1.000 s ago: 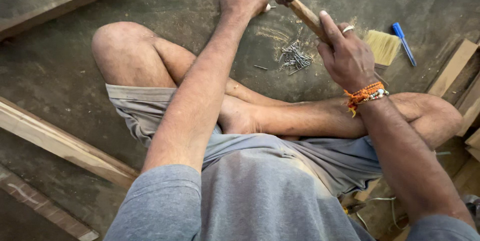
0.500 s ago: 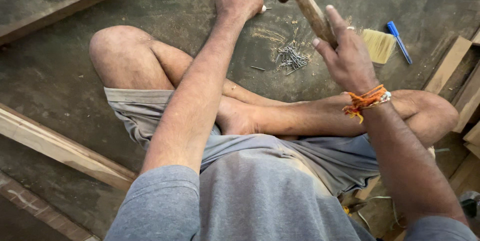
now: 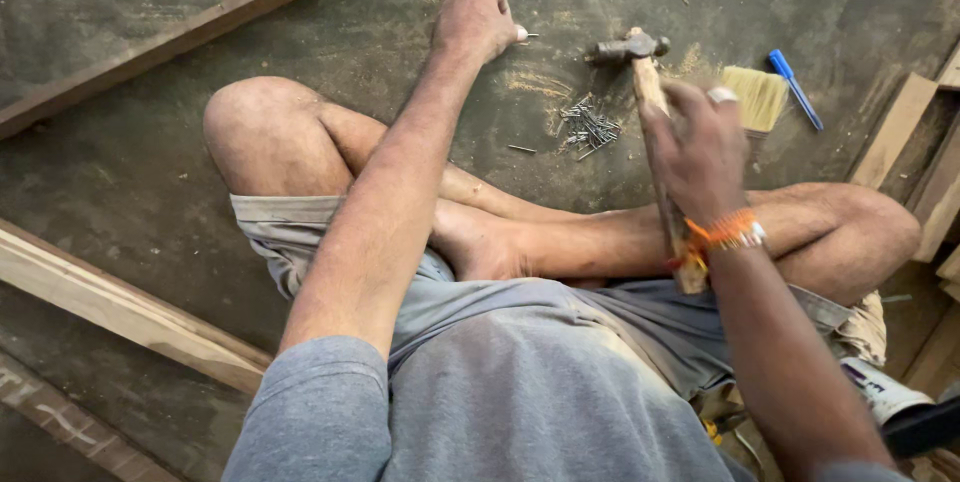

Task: The person sits on the floor and uses a hammer to drive nails into wooden planks, joining them together to form a frame. They pick up individual nails, position them by hand, and strike them with a hammer to secure different pieces of wood.

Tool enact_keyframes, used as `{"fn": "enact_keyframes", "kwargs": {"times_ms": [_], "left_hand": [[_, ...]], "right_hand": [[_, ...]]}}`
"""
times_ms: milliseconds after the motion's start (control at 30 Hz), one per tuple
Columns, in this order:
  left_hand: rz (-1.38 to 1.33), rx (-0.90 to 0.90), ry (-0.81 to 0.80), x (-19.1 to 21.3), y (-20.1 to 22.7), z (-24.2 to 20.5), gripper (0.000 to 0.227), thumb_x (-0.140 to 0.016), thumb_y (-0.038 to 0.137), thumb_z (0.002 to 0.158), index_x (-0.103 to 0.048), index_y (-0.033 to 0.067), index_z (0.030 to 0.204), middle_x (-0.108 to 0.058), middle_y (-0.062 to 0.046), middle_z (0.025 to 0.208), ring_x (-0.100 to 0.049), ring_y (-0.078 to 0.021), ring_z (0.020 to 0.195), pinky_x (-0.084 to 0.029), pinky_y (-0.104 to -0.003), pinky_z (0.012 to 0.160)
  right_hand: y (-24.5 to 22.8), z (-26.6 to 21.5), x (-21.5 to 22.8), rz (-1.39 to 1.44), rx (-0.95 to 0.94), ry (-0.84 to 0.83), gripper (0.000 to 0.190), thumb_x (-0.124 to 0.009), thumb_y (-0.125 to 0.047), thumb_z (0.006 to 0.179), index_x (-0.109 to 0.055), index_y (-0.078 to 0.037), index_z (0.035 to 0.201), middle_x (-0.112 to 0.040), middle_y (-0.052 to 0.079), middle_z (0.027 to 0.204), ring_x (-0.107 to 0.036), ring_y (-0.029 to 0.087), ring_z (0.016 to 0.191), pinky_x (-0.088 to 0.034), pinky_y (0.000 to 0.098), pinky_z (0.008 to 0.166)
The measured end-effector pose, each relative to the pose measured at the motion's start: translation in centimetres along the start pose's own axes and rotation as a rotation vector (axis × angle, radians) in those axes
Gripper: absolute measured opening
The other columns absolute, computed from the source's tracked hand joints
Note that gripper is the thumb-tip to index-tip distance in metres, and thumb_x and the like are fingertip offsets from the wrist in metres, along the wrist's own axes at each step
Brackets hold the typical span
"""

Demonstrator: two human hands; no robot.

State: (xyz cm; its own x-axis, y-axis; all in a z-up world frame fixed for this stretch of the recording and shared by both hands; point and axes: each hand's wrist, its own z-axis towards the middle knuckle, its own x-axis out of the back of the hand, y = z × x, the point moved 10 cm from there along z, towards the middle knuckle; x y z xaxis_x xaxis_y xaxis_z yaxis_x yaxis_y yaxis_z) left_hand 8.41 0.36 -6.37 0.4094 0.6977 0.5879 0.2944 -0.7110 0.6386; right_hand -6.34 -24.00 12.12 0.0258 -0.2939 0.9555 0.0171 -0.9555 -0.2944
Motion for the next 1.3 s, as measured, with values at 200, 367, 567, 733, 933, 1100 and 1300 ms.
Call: {"fn": "enact_keyframes", "kwargs": {"times_ms": [200, 367, 567, 733, 933, 1100, 1300], "left_hand": [[-0.065, -0.137, 0.105, 0.8, 0.5, 0.4, 0.025, -0.093, 0.032, 0.068, -0.078, 0.0135, 0.076, -0.076, -0.012, 0.083, -0.074, -0.0274, 0.082, -0.058, -0.041, 0.078], [-0.188, -0.075, 0.119, 1.8, -0.2, -0.7, 0.024, -0.090, 0.032, 0.072, -0.077, 0.0125, 0.079, -0.077, -0.013, 0.085, -0.076, -0.0279, 0.081, -0.059, -0.041, 0.075], [0.000, -0.472, 0.714, 8.7, 4.7, -2.4, 0.042, -0.089, 0.036, 0.075, -0.072, 0.0115, 0.105, -0.071, -0.011, 0.105, -0.066, -0.0264, 0.101, -0.052, -0.045, 0.086], [0.254, -0.620, 0.978, 12.0, 4.5, -2.0, 0.049, -0.077, 0.032, 0.069, -0.071, 0.0131, 0.113, -0.071, -0.011, 0.110, -0.061, -0.0281, 0.106, -0.044, -0.046, 0.085], [0.255, -0.679, 0.563, 9.2, 1.0, -1.9, 0.013, -0.074, 0.013, 0.090, -0.074, 0.0144, 0.103, -0.071, -0.006, 0.100, -0.063, -0.0273, 0.101, -0.045, -0.046, 0.089], [0.250, -0.738, 0.456, 7.6, 0.4, -5.6, 0.015, -0.076, 0.013, 0.087, -0.074, 0.0137, 0.102, -0.071, -0.007, 0.100, -0.062, -0.0294, 0.101, -0.044, -0.046, 0.086], [0.167, -0.752, 0.463, 7.8, 0.4, -6.6, 0.018, -0.076, 0.012, 0.087, -0.075, 0.0148, 0.105, -0.071, -0.003, 0.103, -0.060, -0.0271, 0.104, -0.043, -0.045, 0.091]], "right_hand": [[-7.5, 9.3, -7.4, 0.120, 0.269, -0.046, 0.013, -0.075, -0.022, 0.100, -0.079, -0.013, 0.110, -0.072, 0.011, 0.105, -0.066, 0.033, 0.101, -0.052, 0.0448, 0.087], [-10.0, 11.7, -11.8, -0.083, 0.354, -0.089, 0.012, -0.070, -0.021, 0.096, -0.077, -0.012, 0.093, -0.070, 0.012, 0.098, -0.065, 0.032, 0.098, -0.052, 0.0455, 0.084], [-9.0, 11.2, -15.0, -0.268, 0.303, -0.159, 0.012, -0.055, -0.013, 0.101, -0.065, -0.006, 0.099, -0.066, 0.014, 0.095, -0.064, 0.030, 0.093, -0.051, 0.0440, 0.078], [-9.1, 11.5, -14.8, -0.186, 0.213, -0.201, 0.017, -0.062, -0.019, 0.094, -0.062, -0.004, 0.100, -0.065, 0.017, 0.095, -0.063, 0.032, 0.093, -0.051, 0.0442, 0.078], [-5.8, 8.0, -11.3, 0.726, -0.060, -0.128, 0.023, -0.065, -0.007, 0.100, -0.066, -0.002, 0.122, -0.066, 0.005, 0.091, -0.062, 0.013, 0.079, -0.053, 0.0291, 0.070], [-5.4, 8.4, -10.5, 1.013, -0.126, -0.139, 0.016, -0.067, -0.005, 0.103, -0.065, -0.002, 0.118, -0.070, 0.001, 0.096, -0.066, 0.006, 0.084, -0.059, 0.0224, 0.076], [-8.2, 12.1, -9.2, 0.763, 0.061, -0.018, 0.010, -0.069, -0.008, 0.104, -0.070, -0.006, 0.113, -0.076, 0.003, 0.103, -0.073, 0.008, 0.091, -0.062, 0.0236, 0.081]]}}
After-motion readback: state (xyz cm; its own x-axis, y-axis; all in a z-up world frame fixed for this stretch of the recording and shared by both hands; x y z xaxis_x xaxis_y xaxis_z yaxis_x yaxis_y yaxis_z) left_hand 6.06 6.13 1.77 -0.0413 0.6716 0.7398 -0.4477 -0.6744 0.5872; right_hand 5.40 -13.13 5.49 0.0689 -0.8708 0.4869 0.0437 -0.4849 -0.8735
